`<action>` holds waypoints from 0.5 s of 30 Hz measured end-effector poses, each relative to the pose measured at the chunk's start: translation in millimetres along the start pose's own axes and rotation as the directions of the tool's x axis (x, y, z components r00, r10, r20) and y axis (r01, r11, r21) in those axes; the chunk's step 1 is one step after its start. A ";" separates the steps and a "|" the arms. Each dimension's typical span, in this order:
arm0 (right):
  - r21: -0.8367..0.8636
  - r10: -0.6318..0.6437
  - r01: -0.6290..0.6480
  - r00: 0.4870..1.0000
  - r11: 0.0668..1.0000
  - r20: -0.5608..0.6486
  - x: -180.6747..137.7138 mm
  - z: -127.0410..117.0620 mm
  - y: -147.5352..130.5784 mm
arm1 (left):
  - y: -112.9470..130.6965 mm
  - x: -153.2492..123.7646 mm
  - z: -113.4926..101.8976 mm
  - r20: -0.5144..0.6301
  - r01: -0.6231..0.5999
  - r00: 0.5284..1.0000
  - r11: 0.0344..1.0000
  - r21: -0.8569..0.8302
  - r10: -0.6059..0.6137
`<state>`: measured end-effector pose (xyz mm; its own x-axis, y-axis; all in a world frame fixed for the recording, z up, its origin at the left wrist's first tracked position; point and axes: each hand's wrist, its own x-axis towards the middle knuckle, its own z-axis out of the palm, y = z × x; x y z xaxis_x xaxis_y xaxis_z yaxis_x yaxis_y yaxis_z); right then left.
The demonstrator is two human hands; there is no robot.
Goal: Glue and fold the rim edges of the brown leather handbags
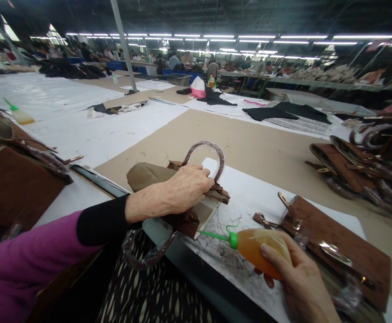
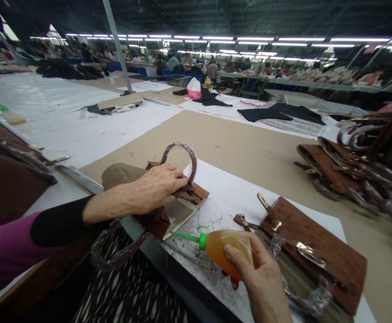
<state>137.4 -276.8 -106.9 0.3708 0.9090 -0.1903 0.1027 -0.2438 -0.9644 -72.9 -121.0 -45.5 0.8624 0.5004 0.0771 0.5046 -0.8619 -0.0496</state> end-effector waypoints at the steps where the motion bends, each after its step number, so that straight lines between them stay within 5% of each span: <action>1: 0.018 0.005 -0.005 1.000 1.000 0.008 -2.6 1.1 0.3 | 0.2 0.3 -0.1 0.006 0.004 1.000 1.000 0.004 -0.004; 15: 0.428 0.158 -0.218 0.972 0.877 0.172 -4.4 -3.9 13.3 | -3.7 6.9 -1.6 -0.008 0.029 1.000 0.999 0.017 -0.029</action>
<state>140.8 -285.4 -118.2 0.2185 0.9033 -0.3692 -0.3855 -0.2676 -0.8830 -68.9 -114.4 -43.3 0.8468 0.5248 0.0869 0.5304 -0.8453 -0.0639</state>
